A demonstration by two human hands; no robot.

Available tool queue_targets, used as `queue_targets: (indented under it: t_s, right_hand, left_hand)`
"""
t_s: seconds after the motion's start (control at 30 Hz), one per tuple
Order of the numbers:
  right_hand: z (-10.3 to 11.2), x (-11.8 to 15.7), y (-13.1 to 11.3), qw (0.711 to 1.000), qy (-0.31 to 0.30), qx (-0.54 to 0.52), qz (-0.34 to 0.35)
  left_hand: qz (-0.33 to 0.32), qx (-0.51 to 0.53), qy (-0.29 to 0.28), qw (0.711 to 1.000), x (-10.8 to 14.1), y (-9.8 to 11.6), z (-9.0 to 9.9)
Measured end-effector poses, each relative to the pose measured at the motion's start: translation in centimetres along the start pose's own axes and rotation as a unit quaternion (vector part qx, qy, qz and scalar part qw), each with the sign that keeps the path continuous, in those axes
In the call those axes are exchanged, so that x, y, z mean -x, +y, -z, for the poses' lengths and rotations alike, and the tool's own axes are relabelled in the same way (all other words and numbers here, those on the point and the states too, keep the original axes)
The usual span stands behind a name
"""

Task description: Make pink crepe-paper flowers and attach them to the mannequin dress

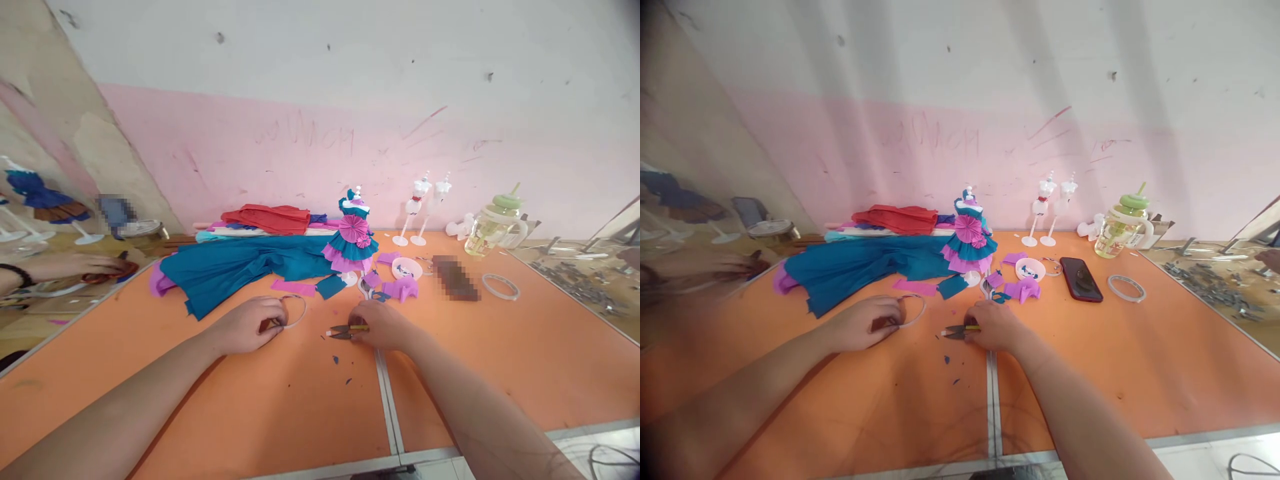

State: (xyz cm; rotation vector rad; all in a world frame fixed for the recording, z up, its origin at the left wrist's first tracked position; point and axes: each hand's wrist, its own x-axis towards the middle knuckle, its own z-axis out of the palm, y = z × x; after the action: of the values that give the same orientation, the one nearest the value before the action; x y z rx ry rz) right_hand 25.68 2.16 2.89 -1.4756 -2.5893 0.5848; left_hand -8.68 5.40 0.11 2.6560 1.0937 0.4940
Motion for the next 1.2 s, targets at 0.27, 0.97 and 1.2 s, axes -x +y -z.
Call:
queue_targets:
  t_s: [0.27, 0.97, 1.2]
  right_hand:
    - [0.2, 0.2, -0.7, 1.000, 0.002, -0.009, 0.002]
    - [0.4, -0.2, -1.4, 0.997, 0.049, -0.020, -0.063]
    - [0.0, 0.0, -2.1, 0.985, 0.078, -0.106, -0.109]
  left_hand:
    - [0.005, 0.035, -0.030, 0.999, -0.1, 0.1, 0.2]
    - [0.166, -0.125, 0.202, 0.957, -1.4, -1.9, -1.8]
    - [0.012, -0.041, -0.020, 0.999, -0.3, 3.2, -1.2]
